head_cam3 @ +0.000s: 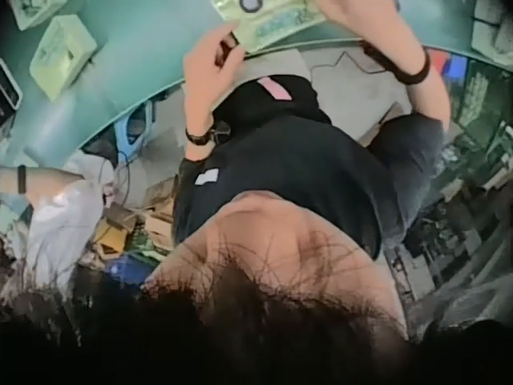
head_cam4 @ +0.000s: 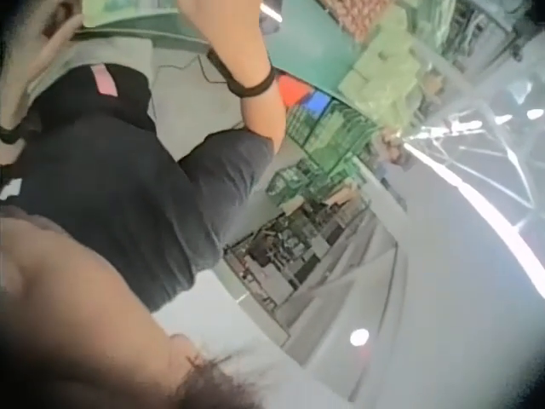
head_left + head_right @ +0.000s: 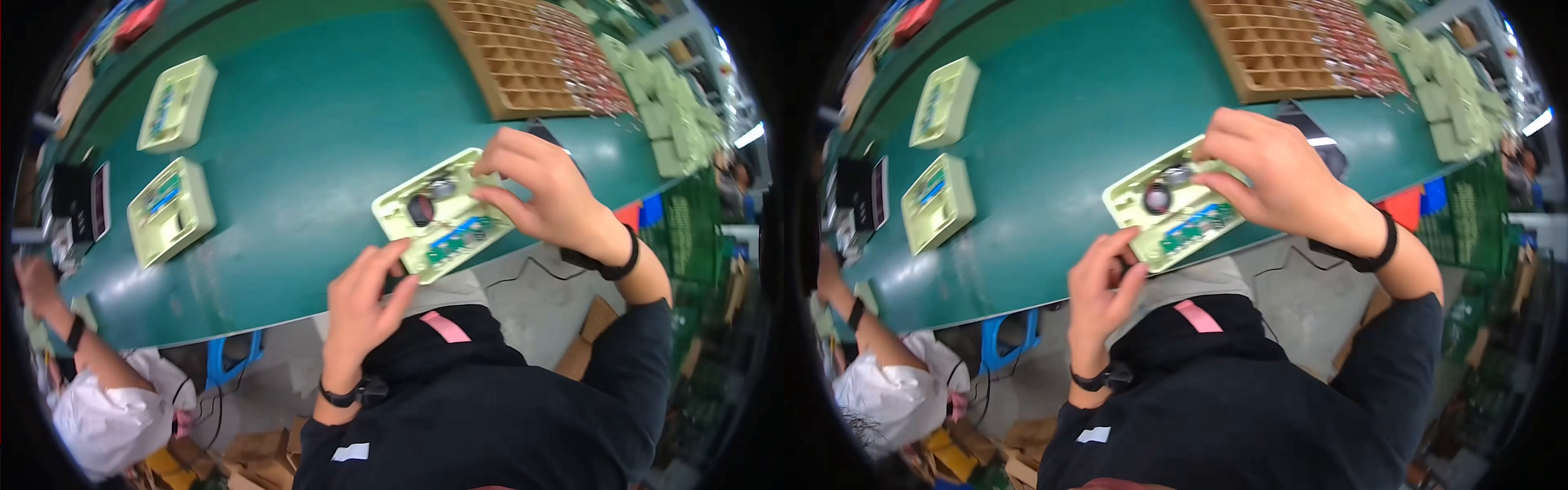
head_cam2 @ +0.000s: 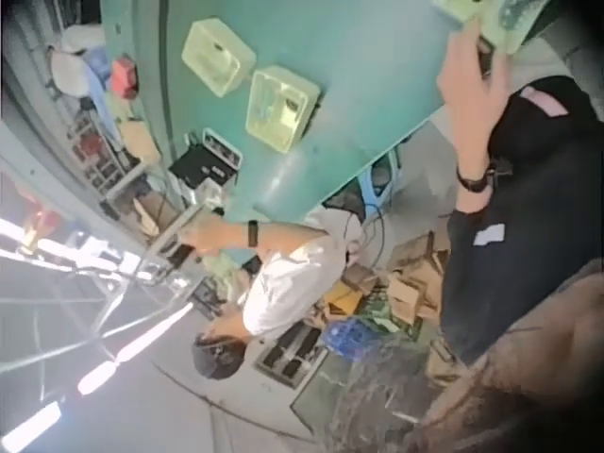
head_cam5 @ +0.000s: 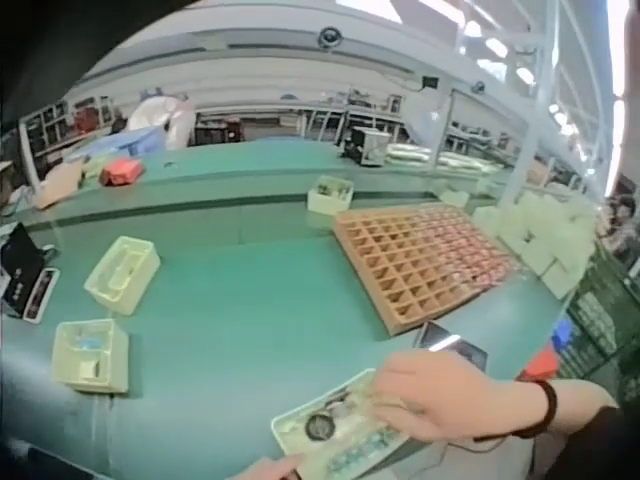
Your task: The person picks up a speaker from a tray, places it into a plastic housing, and presses it down by hand. They then position the speaker's wires and a circuit board into the housing, repeating this process for multiple units.
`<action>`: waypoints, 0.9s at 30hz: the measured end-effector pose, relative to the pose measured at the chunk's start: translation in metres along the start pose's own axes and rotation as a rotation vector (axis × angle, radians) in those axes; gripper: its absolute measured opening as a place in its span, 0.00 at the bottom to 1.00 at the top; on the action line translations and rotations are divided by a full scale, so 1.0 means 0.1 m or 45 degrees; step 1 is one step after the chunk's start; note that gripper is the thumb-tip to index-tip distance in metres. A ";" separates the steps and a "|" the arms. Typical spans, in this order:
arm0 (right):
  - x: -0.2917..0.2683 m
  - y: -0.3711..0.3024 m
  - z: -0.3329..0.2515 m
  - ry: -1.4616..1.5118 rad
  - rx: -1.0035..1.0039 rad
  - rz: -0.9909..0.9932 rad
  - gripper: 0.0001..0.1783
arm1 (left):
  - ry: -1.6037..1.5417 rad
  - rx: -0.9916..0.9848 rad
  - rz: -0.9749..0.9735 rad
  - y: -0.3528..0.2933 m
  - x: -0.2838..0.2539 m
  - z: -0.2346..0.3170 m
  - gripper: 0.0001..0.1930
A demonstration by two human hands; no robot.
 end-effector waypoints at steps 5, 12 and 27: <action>0.08 -0.27 0.22 0.005 0.302 -0.141 0.11 | -0.061 -0.001 0.007 0.00 0.05 -0.04 0.24; 0.33 -0.27 0.21 -0.155 0.215 -0.166 0.06 | -0.056 -0.005 0.030 -0.03 0.07 -0.04 0.24; 0.53 -0.12 0.08 -0.603 0.085 -0.258 0.08 | -0.050 -0.022 0.049 -0.03 0.08 -0.06 0.24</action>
Point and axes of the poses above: each hand's wrist, its own y-axis towards the middle knuckle, its own x-axis out of the palm, z = x × y, the point moved 6 cm from there along y, towards the middle knuckle, and after that the axes turned 15 degrees about -y, right-handed, at the moved point
